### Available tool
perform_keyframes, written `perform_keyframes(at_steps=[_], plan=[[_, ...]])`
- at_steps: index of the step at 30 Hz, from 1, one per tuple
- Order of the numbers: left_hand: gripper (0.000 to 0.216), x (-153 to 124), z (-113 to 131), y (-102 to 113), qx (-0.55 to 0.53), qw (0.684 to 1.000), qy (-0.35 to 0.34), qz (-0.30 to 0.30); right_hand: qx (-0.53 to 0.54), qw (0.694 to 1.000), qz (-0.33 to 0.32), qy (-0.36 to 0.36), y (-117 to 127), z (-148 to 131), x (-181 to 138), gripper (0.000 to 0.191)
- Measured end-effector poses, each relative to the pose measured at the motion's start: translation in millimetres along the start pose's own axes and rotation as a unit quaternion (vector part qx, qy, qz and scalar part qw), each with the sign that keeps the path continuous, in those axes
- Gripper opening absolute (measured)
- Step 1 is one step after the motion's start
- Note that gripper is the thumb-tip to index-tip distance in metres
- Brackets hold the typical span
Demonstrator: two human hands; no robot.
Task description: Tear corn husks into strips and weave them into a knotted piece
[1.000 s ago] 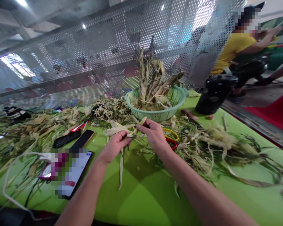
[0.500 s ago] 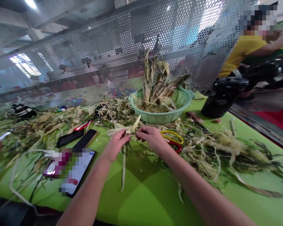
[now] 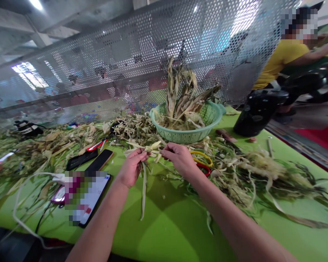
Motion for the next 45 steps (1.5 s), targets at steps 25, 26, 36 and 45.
perform_keyframes(at_steps=[25,26,36,45], plan=[[0.028,-12,7,-24,0.274,0.947,-0.061,-0.153,0.163,0.986,0.024,-0.018,-1,4,1,0.032],[0.029,-11,7,-23,0.289,0.943,-0.059,-0.155,0.128,0.991,0.034,-0.002,4,3,1,0.033],[0.034,-7,-10,-20,0.399,0.896,-0.059,-0.187,-0.109,0.985,-0.024,0.129,-2,-17,-3,0.014],[0.027,-14,-9,-30,0.394,0.891,-0.045,-0.223,-0.061,0.990,0.059,0.110,2,-15,-8,0.015]])
Point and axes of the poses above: each hand's wrist, its own x-axis towards the middle knuckle, its own y-axis out of the back of the hand, z = x × y, the point moved 5 cm from there along x, towards the middle knuckle, and after that the axes turned 5 degrees about -y, right-handed, at the moved point
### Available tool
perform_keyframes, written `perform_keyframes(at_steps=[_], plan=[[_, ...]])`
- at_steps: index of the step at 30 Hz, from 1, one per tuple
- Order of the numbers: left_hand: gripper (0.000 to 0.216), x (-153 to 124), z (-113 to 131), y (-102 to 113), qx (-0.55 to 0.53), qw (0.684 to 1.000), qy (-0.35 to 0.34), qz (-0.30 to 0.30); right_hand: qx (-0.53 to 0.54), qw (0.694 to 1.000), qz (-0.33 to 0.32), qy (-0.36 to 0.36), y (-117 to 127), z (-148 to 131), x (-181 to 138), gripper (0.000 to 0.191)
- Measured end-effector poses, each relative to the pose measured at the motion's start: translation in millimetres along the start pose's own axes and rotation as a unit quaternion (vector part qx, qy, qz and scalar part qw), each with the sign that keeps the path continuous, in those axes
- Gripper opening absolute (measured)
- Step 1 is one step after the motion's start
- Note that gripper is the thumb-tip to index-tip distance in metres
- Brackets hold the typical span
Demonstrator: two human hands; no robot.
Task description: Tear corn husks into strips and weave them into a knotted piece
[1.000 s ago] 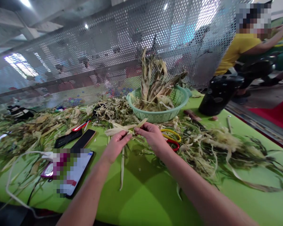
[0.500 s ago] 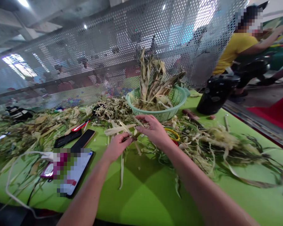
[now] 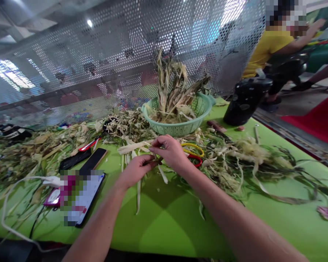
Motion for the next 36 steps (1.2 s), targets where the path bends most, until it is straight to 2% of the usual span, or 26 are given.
perform_keyframes(at_steps=[5,7,10,12,14,16,18,20,25,30,36], plan=[[0.027,-1,3,-2,-0.003,1.000,-0.012,-0.004,-0.002,1.000,0.024,-0.006,-1,2,0,0.016],[0.028,0,2,0,-0.016,1.000,-0.006,0.013,-0.034,0.998,0.041,0.018,3,-2,0,0.015],[0.028,1,-2,9,-0.029,0.996,0.001,0.080,-0.089,0.986,0.121,0.075,18,-11,0,0.018],[0.025,1,-4,16,-0.040,0.990,-0.009,0.136,-0.084,0.982,0.163,0.053,27,-10,0,0.022],[0.022,2,-4,20,-0.050,0.984,-0.025,0.169,-0.057,0.991,0.122,-0.029,24,0,2,0.029],[0.019,2,-4,21,-0.052,0.982,-0.038,0.179,-0.007,0.994,0.008,-0.108,9,10,2,0.039],[0.020,2,-2,19,-0.062,0.982,-0.047,0.173,0.079,0.981,-0.100,-0.143,-9,13,0,0.040],[0.023,2,-1,18,-0.084,0.981,-0.044,0.168,0.168,0.965,-0.140,-0.147,-18,12,-2,0.036],[0.024,-2,-2,23,-0.057,0.975,-0.016,0.216,0.221,0.958,-0.113,-0.146,-19,13,-1,0.028],[0.023,-3,3,20,-0.025,0.980,-0.011,0.195,0.274,0.937,-0.147,-0.160,-22,11,-2,0.027],[0.017,-3,4,18,-0.002,0.983,-0.015,0.181,0.273,0.939,-0.110,-0.176,-23,15,-3,0.026]])
Point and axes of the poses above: each hand's wrist, its own x-axis towards the middle knuckle, its own y-axis out of the back of the hand, z = x × y, the point moved 5 cm from there along x, towards the middle knuckle, and after that the axes turned 5 degrees about -y, right-handed, at the moved point
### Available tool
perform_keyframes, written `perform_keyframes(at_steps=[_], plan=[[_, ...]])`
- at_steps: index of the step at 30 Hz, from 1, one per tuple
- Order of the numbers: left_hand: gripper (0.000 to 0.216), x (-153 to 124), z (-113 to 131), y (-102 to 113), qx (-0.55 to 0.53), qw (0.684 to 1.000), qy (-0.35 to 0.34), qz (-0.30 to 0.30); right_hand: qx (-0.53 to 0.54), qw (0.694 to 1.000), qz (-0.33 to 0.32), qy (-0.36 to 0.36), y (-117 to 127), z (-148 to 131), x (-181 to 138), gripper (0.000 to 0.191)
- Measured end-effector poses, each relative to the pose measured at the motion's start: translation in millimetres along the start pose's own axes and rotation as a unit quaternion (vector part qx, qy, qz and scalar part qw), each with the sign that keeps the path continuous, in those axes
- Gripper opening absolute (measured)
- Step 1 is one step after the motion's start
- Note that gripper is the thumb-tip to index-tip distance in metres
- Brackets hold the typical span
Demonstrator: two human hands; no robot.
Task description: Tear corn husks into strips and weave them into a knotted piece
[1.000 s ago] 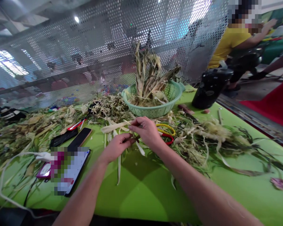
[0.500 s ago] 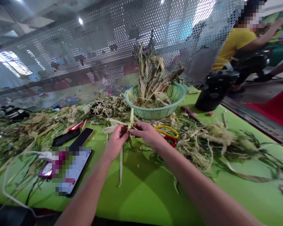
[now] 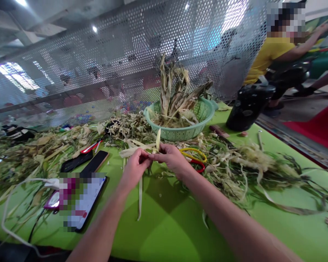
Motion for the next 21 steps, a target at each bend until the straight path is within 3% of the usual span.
perform_keyframes(at_steps=[6,15,21], plan=[[0.017,0,4,4,0.056,0.998,-0.027,0.018,0.047,0.998,0.041,0.022,1,11,3,0.026],[0.013,1,4,4,0.058,0.997,-0.039,-0.035,0.089,0.993,0.073,0.018,5,13,3,0.029],[0.021,2,7,9,0.007,0.999,-0.015,-0.033,-0.056,0.996,0.042,0.053,6,-2,2,0.033]])
Point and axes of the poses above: each hand's wrist, its own x-axis towards the middle knuckle, its own y-axis out of the back of the hand, z = x × y, the point moved 5 cm from there along x, towards the middle knuckle, and after that the axes turned 5 degrees about -y, right-handed, at the moved point
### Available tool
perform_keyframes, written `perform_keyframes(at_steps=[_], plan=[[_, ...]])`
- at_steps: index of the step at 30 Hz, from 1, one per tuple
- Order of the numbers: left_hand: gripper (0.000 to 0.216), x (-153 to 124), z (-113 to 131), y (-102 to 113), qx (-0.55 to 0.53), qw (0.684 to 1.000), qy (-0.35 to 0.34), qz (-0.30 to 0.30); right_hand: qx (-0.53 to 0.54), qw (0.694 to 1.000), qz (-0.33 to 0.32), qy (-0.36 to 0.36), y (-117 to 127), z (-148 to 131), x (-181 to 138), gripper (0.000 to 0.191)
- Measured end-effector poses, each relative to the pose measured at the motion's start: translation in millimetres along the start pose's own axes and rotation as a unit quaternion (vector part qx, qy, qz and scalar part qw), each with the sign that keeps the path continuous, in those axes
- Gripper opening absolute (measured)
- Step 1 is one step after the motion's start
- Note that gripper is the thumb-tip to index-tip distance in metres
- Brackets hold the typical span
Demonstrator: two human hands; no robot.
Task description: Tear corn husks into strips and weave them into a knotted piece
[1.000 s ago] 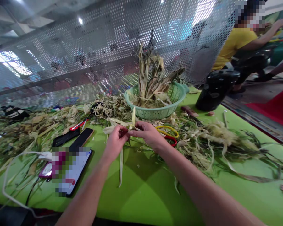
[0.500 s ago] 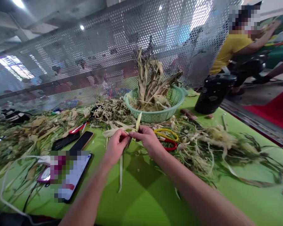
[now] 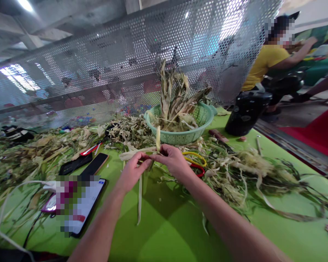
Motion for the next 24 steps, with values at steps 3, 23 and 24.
perform_keyframes(at_steps=[3,23,24], plan=[[0.028,1,3,-1,-0.052,0.999,-0.005,-0.015,-0.048,0.998,-0.027,0.014,-3,-7,-3,0.033],[0.020,2,-4,-12,-0.083,0.996,0.009,-0.010,-0.091,0.990,0.076,0.073,4,-11,-2,0.026],[0.019,2,-2,-13,-0.094,0.995,0.007,-0.014,-0.091,0.990,0.083,0.075,5,-9,-1,0.026]])
Point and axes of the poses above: each hand's wrist, its own x-axis towards the middle knuckle, its own y-axis out of the back of the hand, z = x × y, the point moved 5 cm from there along x, towards the middle knuckle, and after that the axes turned 5 degrees about -y, right-handed, at the moved point
